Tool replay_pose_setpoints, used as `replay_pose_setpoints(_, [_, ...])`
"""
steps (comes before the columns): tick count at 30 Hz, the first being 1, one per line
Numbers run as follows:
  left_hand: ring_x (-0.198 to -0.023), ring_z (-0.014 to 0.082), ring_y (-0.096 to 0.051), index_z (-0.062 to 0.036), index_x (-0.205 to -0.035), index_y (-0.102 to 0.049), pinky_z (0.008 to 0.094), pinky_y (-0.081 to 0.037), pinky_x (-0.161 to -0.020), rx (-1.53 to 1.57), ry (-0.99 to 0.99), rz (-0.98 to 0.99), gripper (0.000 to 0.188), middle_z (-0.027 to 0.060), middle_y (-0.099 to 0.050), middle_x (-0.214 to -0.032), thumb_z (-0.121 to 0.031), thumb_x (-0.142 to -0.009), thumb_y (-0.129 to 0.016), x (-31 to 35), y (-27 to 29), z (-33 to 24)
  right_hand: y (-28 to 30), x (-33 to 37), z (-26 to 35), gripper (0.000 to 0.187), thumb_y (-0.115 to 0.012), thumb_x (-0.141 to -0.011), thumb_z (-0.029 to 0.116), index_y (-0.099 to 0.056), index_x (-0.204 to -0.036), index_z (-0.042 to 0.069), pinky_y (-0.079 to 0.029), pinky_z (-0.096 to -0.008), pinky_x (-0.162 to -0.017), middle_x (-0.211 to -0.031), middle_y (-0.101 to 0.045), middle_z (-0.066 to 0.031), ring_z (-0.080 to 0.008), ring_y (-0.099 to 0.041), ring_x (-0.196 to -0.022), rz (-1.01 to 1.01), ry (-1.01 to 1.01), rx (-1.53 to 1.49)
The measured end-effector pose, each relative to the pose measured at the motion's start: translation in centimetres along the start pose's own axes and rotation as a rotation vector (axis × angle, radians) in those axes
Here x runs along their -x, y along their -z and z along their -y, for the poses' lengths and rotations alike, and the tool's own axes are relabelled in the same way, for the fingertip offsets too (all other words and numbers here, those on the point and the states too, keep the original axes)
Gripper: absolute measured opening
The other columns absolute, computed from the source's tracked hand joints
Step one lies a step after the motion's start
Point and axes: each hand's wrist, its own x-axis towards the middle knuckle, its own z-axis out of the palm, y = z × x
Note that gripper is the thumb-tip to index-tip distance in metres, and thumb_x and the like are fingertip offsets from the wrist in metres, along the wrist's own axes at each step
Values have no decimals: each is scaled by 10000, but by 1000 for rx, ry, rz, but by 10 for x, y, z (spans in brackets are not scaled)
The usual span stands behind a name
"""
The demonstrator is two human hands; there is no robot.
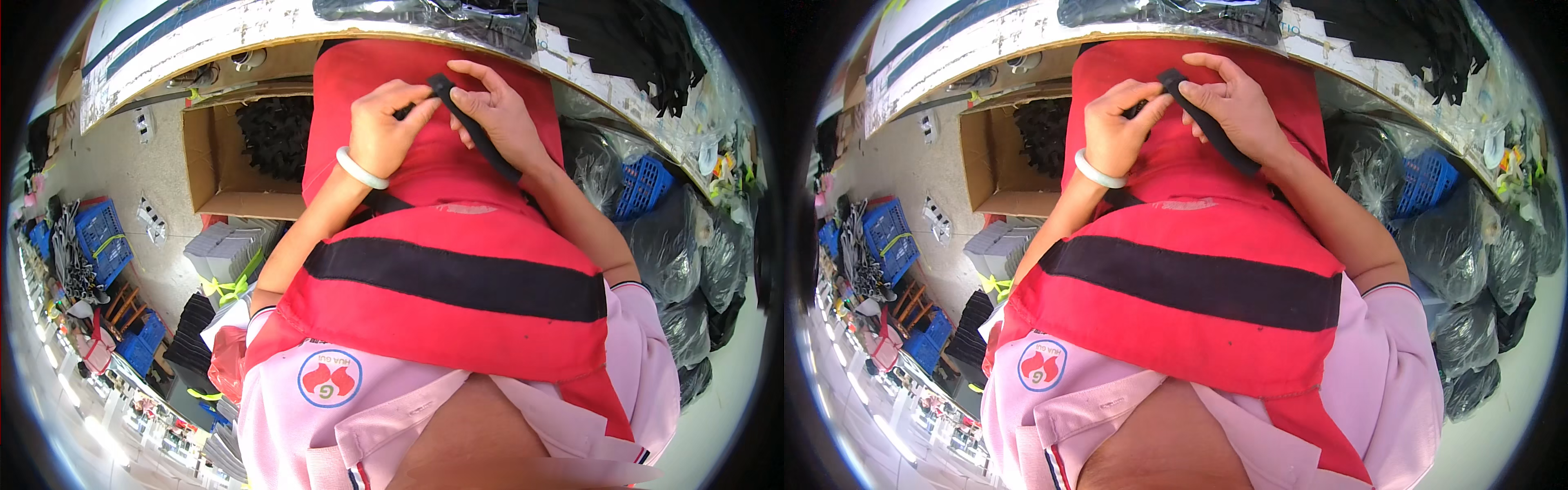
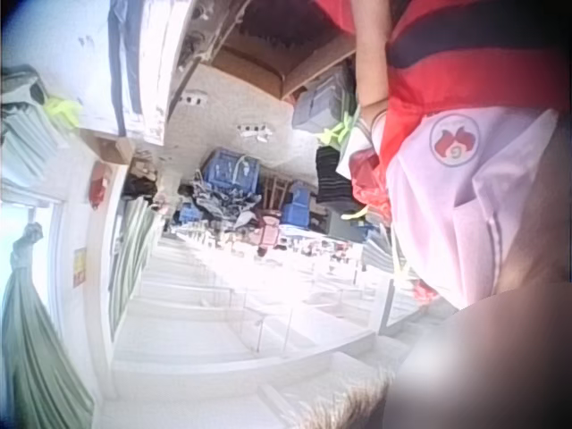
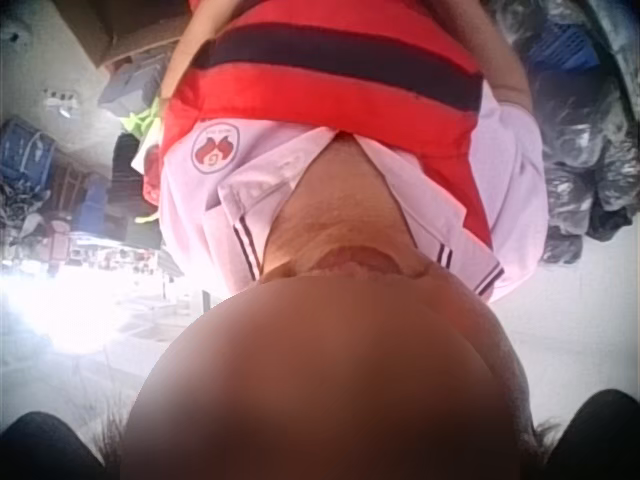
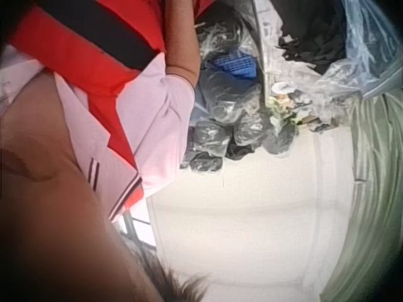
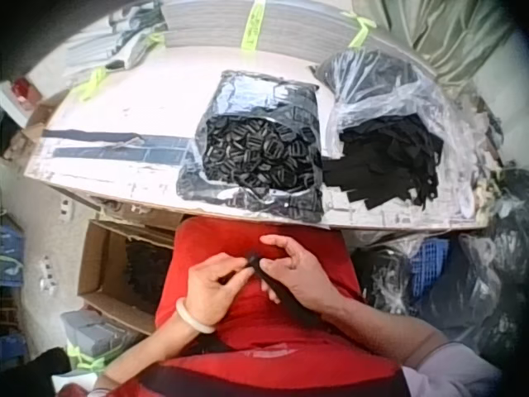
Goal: The recorder is assembling small plastic buckles and straps at a manufacturing workbench.
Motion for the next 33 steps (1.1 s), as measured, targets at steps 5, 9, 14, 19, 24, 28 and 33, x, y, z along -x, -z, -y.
replay_pose_setpoints(5, [-603, 134, -586, 23, -948, -684, 248, -463, -511, 284, 261, 70, 139, 79, -654, -773, -67, -842, -691, 7, -1, -4, 8, -9, 1, 310, -599, -944, 242, -569, -1179, 43, -464, -193, -604, -840, -627, -36, -62, -573, -687, 147, -139, -125])
replay_pose_setpoints(9, [-563, 132, -579, 48, -991, -655, 238, -447, -403, 900, 857, 59, 232, 113, -661, -804, -170, -931, -603, 2, 1, 5, 6, -14, -16, 239, -635, -919, 198, -626, -1086, 26, -472, -206, -684, -865, -629, -24, -74, -586, -770, 62, -31, -166])
replay_pose_setpoints(14, [-551, 133, -585, 58, -990, -663, 232, -442, -397, 958, 820, 55, 205, 111, -661, -795, -124, -898, -645, 1, -3, 5, -9, -7, -15, 147, -668, -882, 127, -650, -1004, 48, -449, -196, -688, -904, -618, -8, -66, -568, -791, -158, 718, 263])
replay_pose_setpoints(19, [-521, 116, -590, 57, -989, -672, 225, -436, -383, 746, 648, -95, 193, 93, -661, -769, -86, -861, -688, -1, -1, -1, -13, 7, 27, 138, -631, -914, 156, -627, -934, 19, -430, -198, -483, -693, -578, 8, -41, -518, -543, -49, 221, 234])
replay_pose_setpoints(24, [-515, 97, -580, 50, -1004, -673, 214, -435, -401, 583, 525, -137, 190, 82, -657, -736, -76, -863, -685, 3, -5, -8, -2, 6, 11, 170, -660, -890, 189, -607, -841, 34, -438, -204, -456, -691, -569, 5, -48, -522, -544, 7, -6, 265])
replay_pose_setpoints(28, [-562, 88, -581, 38, -1002, -680, 196, -432, -431, 455, 372, -111, 162, 60, -639, -788, -35, -857, -674, 8, -7, -9, -1, -1, 8, 175, -648, -900, 197, -609, -849, 34, -452, -204, -474, -718, -582, -4, -60, -552, -571, 22, -66, 202])
replay_pose_setpoints(33, [-611, 90, -579, 24, -982, -690, 202, -453, -484, 543, 307, -54, 134, 60, -607, -930, 27, -858, -639, 4, 3, -11, -12, -2, 4, 198, -639, -910, 218, -624, -876, 23, -464, -203, -514, -740, -593, -12, -67, -583, -628, -67, 48, -14])
